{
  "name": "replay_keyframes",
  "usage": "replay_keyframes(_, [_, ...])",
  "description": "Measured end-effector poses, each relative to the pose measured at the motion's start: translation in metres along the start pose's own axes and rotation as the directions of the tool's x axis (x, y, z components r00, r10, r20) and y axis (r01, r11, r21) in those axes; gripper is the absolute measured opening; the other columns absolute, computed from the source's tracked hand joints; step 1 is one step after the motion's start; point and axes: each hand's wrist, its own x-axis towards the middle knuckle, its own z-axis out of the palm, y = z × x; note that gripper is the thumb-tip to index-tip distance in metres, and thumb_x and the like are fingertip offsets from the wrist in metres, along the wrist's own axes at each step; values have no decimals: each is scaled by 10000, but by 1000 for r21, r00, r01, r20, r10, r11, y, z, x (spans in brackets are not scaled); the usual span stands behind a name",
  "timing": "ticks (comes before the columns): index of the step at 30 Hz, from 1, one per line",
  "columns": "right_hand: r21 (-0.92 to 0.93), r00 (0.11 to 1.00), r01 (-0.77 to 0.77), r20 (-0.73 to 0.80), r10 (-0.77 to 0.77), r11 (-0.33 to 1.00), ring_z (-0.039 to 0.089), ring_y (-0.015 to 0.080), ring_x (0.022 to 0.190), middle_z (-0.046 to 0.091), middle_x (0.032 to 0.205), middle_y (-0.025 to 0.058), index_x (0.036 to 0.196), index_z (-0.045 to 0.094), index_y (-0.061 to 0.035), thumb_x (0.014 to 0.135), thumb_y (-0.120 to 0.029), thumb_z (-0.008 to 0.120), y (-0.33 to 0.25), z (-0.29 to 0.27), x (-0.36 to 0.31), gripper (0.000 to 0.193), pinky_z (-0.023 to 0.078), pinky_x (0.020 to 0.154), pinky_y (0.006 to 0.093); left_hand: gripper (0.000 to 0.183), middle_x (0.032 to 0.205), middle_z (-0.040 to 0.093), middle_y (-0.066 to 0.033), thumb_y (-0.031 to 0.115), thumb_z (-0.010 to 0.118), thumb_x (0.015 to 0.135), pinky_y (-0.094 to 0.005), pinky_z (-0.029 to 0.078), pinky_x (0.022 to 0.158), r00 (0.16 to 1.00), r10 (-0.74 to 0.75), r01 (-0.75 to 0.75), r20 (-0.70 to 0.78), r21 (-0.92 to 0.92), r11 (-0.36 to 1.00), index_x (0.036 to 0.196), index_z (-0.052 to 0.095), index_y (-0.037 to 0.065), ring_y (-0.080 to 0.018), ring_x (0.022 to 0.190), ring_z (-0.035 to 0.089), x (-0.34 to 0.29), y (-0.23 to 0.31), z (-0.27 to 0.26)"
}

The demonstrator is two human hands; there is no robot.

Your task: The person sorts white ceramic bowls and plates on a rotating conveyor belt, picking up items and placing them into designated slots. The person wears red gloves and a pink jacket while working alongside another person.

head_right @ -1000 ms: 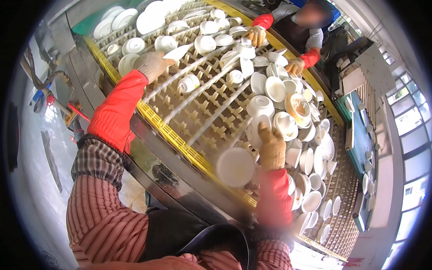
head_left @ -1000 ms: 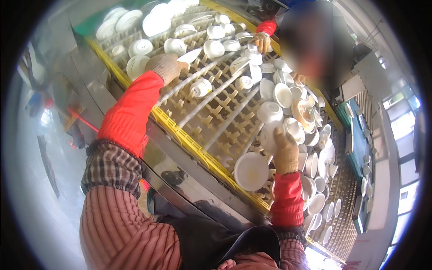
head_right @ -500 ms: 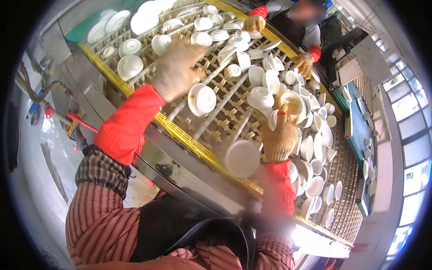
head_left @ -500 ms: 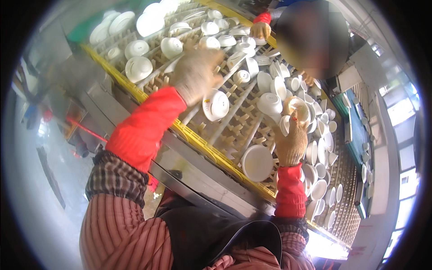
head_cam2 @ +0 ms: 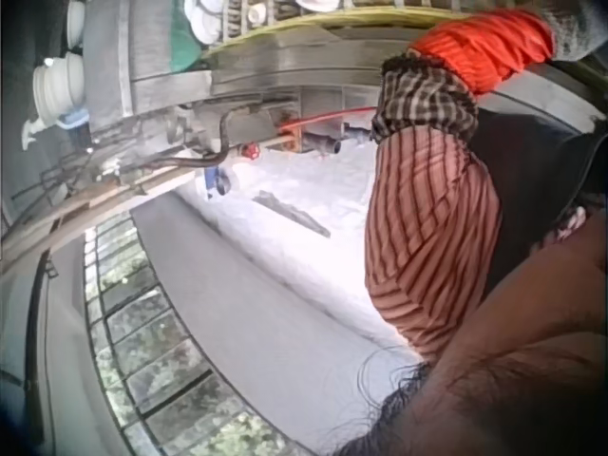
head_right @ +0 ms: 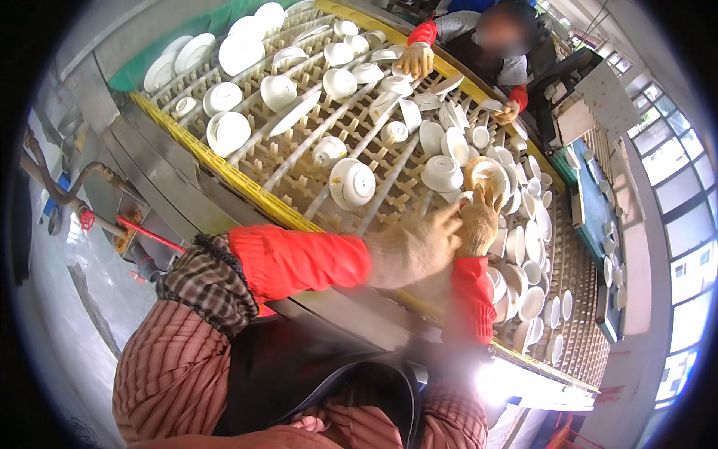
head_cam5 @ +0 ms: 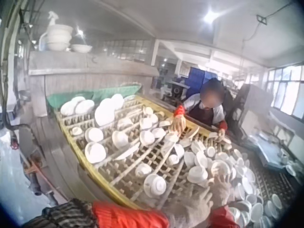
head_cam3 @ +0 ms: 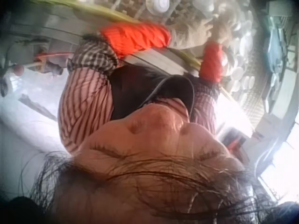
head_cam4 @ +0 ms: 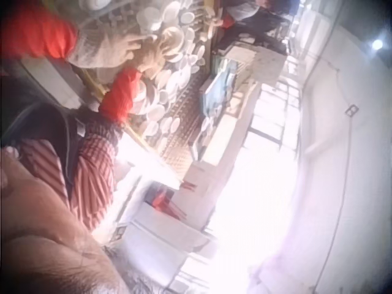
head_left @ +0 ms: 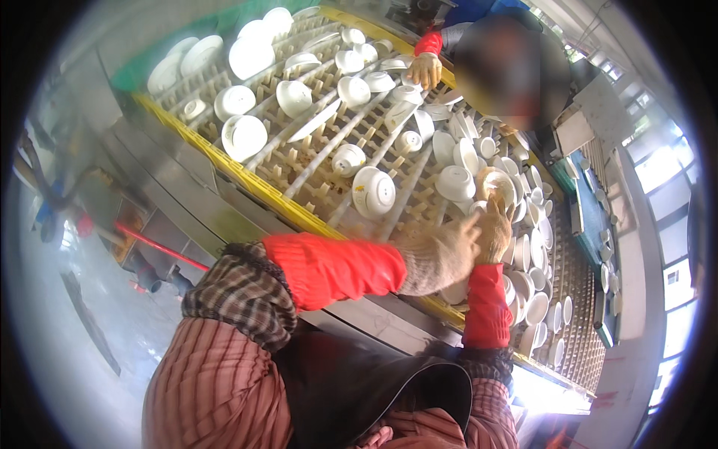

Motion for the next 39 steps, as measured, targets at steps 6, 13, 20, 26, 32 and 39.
replay_keyframes(6, [125,873,-481,154,462,868,710,476,1274,758,1335,301,1358,738,27,935,-551,806,-22,-13,33,719,541,1113,515,402,1094,845,-174,251,753,912,-494,638,807,690,359,-75,629,-432,899,1254,837,58,-360,991,813,8,-11,3])
replay_keyframes(13, [141,795,-567,349,495,811,753,476,1177,791,1216,313,1351,755,36,948,-612,745,37,6,28,763,567,1055,512,347,1053,810,-130,230,714,942,-475,646,867,938,-122,302,325,-589,749,1270,811,167,-348,1008,810,-41,-76,-18])
replay_keyframes(20, [136,900,-428,151,409,893,783,448,1025,811,1078,283,1244,793,15,865,-417,879,-23,-27,13,581,608,937,518,362,1088,834,-136,406,601,1114,-453,624,906,435,-694,888,573,-147,436,1363,790,224,-305,1017,811,-195,-205,-67])
replay_keyframes(26, [366,915,-386,39,401,847,780,391,905,790,992,223,1220,758,15,849,-353,904,-23,-38,-4,542,612,854,467,311,1042,795,-195,254,677,1034,-543,615,911,398,-842,810,364,291,509,1253,780,60,-405,952,775,-241,-218,-56])
replay_keyframes(32, [877,749,-476,440,495,-59,721,232,1137,712,1351,147,1499,668,17,1109,-416,723,11,-43,-19,585,585,974,354,408,1017,766,-198,302,782,960,-518,593,939,544,-838,839,-39,14,544,1294,788,68,-403,1011,744,-199,-197,-63])
replay_keyframes(39, [960,954,-280,279,109,-6,703,360,1311,536,1641,298,1695,376,92,950,-293,917,-180,-118,79,998,561,1164,452,473,1130,792,-213,343,800,936,-517,591,963,348,-932,934,98,-119,336,1343,784,102,-400,1074,756,-198,-197,-55])
